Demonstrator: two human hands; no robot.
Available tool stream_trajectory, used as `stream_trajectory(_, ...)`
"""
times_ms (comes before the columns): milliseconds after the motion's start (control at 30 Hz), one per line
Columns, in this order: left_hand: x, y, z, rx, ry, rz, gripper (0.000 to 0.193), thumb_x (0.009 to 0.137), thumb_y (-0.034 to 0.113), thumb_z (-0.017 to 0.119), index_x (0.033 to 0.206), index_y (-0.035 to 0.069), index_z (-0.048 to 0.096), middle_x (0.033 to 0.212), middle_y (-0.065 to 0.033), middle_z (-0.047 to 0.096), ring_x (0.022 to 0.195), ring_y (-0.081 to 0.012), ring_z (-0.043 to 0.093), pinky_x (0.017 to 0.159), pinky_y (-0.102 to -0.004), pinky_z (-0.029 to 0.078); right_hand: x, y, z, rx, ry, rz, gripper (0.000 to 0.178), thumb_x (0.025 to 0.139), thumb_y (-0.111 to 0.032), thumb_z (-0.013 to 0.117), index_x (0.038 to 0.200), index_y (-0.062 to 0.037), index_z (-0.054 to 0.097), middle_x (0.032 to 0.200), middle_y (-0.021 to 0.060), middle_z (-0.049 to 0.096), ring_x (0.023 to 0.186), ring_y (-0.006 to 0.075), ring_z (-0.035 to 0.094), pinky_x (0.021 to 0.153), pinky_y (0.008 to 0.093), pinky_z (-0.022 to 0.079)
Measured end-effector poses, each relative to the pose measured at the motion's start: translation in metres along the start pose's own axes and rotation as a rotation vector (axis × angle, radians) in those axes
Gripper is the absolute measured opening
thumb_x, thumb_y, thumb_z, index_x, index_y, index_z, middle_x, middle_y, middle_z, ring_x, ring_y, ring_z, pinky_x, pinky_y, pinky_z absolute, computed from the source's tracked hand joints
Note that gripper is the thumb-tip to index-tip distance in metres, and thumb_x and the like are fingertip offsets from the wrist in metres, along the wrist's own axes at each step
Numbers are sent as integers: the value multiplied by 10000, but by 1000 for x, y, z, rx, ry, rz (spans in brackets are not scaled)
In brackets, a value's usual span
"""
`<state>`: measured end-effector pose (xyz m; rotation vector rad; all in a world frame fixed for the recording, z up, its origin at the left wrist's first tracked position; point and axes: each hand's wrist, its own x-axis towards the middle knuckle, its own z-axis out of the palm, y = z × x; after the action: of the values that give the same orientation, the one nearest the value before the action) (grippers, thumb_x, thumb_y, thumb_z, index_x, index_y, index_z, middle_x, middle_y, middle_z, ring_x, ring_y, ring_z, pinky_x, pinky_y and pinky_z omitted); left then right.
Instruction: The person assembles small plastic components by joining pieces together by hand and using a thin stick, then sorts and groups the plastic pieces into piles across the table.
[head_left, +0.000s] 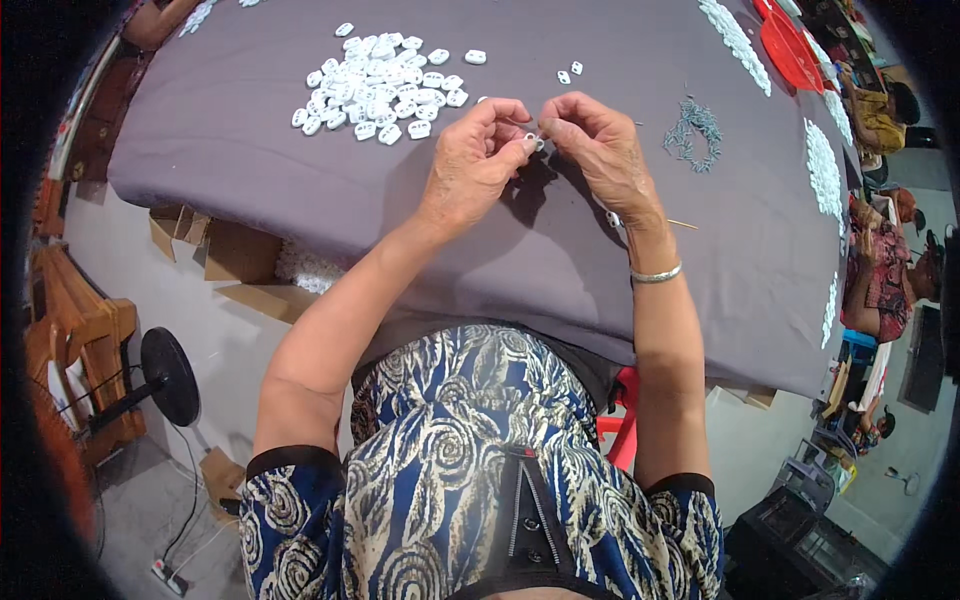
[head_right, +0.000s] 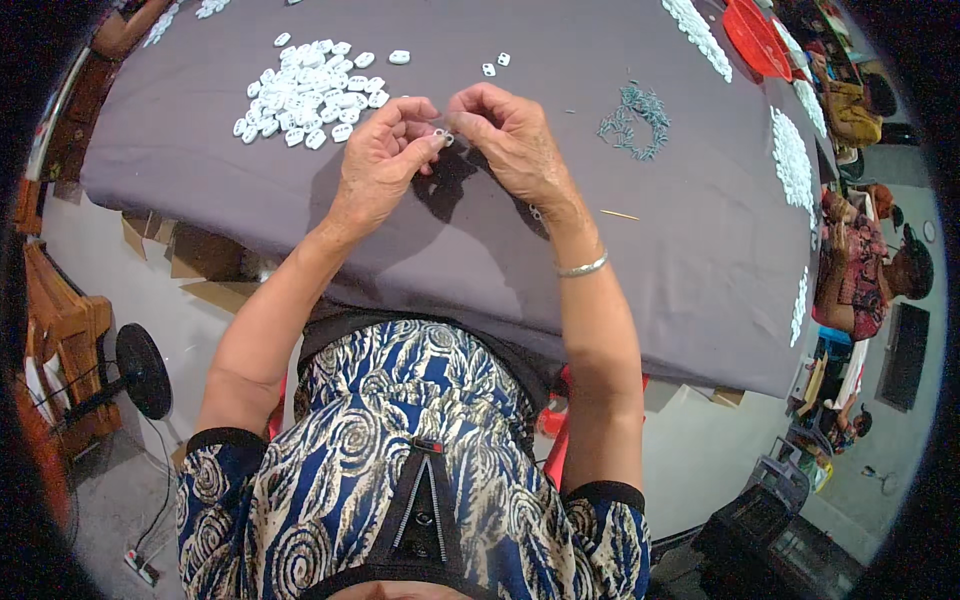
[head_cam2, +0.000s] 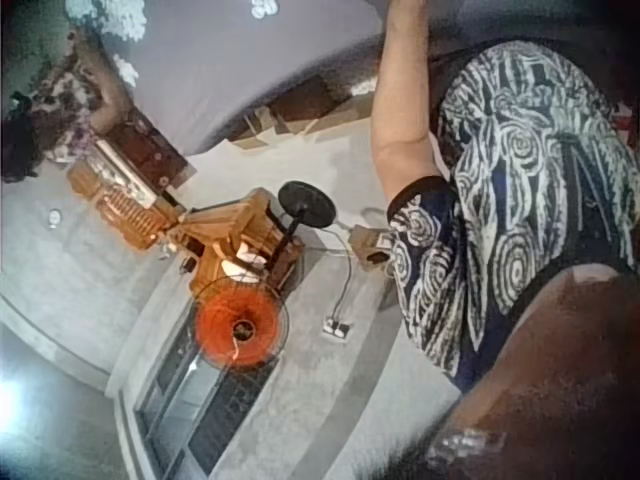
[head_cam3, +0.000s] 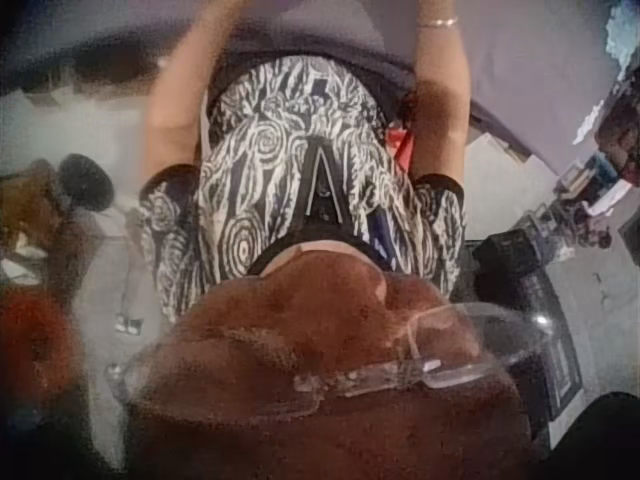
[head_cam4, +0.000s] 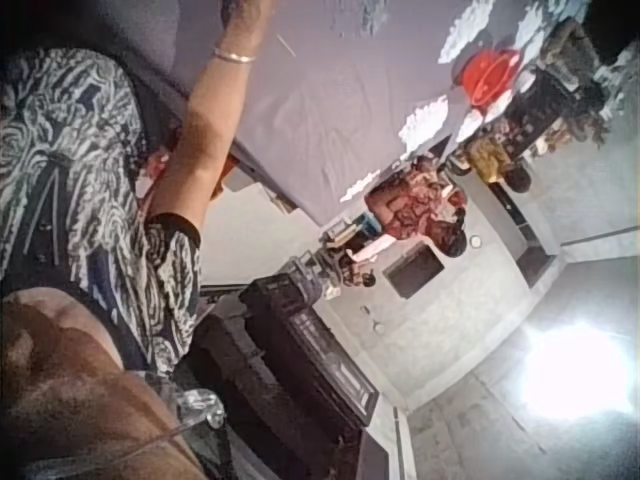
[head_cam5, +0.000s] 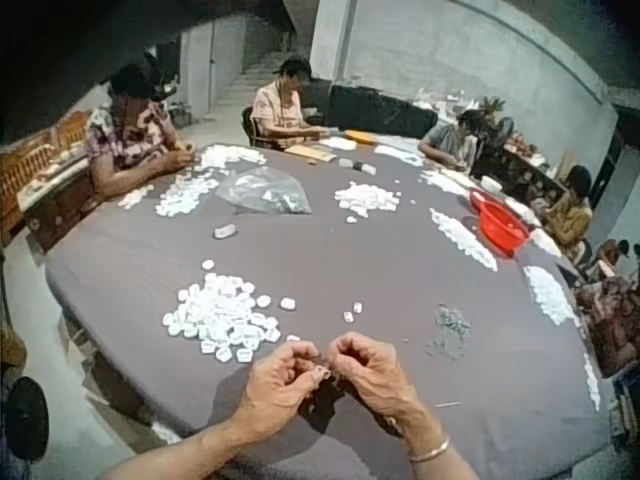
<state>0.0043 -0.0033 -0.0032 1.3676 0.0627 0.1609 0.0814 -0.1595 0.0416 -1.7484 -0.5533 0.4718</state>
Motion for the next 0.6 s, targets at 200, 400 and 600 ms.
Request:
stream_trajectory(200, 0, 1, 0, -2, 8, -2, 291, 906, 50, 650, 1176, 3, 551, 882, -22, 606, 760, -66, 573, 649, -199, 484, 1, 4, 0, -7, -8, -21, 136, 937, -141, 605, 967, -13, 638, 825, -42, 600, 762, 47, 519, 687, 217, 448)
stream_trajectory(400, 0, -3, 0, -11, 18, 10, 288, 906, 34, 645, 1174, 8, 543, 873, -14, 597, 754, -58, 565, 647, -197, 482, 2, 6, -1, -61, -22, -26, 139, 933, -136, 604, 972, -6, 632, 830, -38, 604, 766, 53, 521, 687, 224, 451)
stream_trajectory(600, -1, -1, 1, 1, 36, -4, 292, 900, 6, 639, 1170, 15, 531, 869, -14, 586, 743, -60, 559, 641, -199, 479, 2, 9, 2, -129, -23, -77, 126, 940, -140, 608, 985, -26, 638, 821, -70, 560, 699, 18, 449, 616, 186, 392)
